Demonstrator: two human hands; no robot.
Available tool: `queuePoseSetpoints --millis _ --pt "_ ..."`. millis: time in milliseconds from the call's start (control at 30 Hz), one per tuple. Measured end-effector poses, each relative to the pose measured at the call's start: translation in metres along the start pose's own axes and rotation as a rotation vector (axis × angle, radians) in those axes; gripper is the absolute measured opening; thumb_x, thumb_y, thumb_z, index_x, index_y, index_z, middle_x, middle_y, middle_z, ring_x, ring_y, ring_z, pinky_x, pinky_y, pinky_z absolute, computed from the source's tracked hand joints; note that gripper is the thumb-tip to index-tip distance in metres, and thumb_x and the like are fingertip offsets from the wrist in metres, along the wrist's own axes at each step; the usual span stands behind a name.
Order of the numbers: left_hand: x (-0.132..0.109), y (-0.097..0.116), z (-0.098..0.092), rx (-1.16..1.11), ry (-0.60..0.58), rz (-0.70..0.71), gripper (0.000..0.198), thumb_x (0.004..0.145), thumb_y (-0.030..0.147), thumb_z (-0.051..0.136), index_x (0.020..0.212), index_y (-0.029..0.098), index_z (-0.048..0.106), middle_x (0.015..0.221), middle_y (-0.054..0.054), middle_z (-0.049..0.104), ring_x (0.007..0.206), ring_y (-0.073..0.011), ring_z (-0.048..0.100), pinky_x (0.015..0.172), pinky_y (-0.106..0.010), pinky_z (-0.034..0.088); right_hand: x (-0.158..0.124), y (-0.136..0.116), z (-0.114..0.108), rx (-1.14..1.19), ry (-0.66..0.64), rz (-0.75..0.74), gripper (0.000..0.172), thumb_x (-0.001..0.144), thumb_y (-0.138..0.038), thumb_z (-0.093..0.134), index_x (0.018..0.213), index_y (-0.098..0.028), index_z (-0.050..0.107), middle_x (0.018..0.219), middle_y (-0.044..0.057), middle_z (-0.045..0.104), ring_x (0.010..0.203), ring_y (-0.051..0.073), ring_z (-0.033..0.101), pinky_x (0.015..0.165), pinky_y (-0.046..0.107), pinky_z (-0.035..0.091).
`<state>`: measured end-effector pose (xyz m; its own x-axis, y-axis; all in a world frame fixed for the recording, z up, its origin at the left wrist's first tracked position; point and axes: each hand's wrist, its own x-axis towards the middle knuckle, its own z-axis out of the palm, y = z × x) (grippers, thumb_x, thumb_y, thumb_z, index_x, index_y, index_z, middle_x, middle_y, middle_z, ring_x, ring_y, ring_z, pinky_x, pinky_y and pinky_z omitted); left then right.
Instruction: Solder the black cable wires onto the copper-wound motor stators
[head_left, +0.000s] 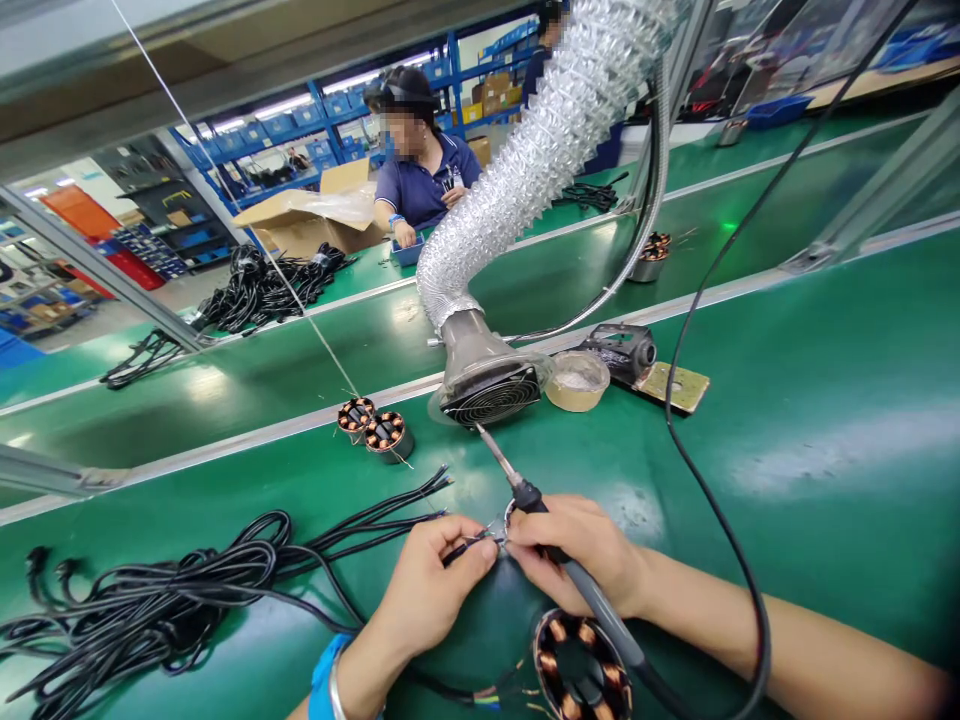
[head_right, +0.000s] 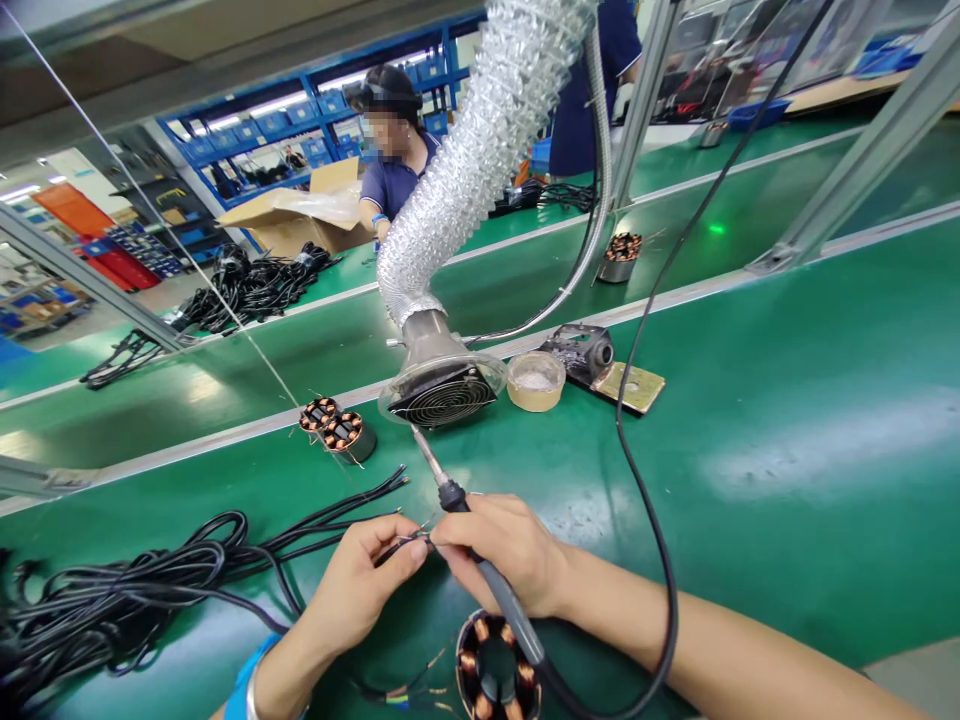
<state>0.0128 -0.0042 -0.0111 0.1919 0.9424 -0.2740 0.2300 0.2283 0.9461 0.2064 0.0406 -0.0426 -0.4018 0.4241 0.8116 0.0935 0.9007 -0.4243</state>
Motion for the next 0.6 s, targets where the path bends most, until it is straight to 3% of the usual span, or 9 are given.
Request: queuePoseSetpoints --millis 167,333,600 --pt "-0.0011 -0.0033 0.0008 -0.083 0.02 0.01 0.038 0.078 0.05 0.071 0.076 0.012 0.068 0.062 0.001 0.055 0.056 -0.0081 0.042 0.052 -0.019 0.033 0.0 -0.0027 -0.0009 0.049 0.02 0.021 0.031 0.082 -0.001 0.061 0.108 -0.017 0.054 0.078 0.004 0.068 0.062 0.014 0.061 0.057 0.026 0.05" --pt "0.0013 -0.0059 -0.0044 -0.337 0.041 -0.161 0.04 0.071 0.052 0.075 0.073 0.013 0.065 0.057 0.002 0.059 0.034 -0.0022 0.031 0.035 -0.018 0.014 -0.0038 -0.0056 -0.0001 0.049 0.031 0.067 0.032 0.08 -0.004 0.063 0.108 -0.017 0.055 0.072 0.001 0.066 0.056 0.013 0.056 0.054 0.026 0.047" --pt "0.0069 0.0026 -0.0075 -0.47 0.016 -0.324 0.036 0.053 0.038 0.087 0.068 0.013 0.067 0.05 0.004 0.058 0.035 -0.0008 0.026 0.038 -0.019 0.009 -0.0054 -0.009 -0.0012 0.098 -0.01 0.096 0.031 0.08 -0.004 0.06 0.108 -0.018 0.055 0.068 -0.001 0.064 0.052 0.012 0.056 0.053 0.026 0.048"
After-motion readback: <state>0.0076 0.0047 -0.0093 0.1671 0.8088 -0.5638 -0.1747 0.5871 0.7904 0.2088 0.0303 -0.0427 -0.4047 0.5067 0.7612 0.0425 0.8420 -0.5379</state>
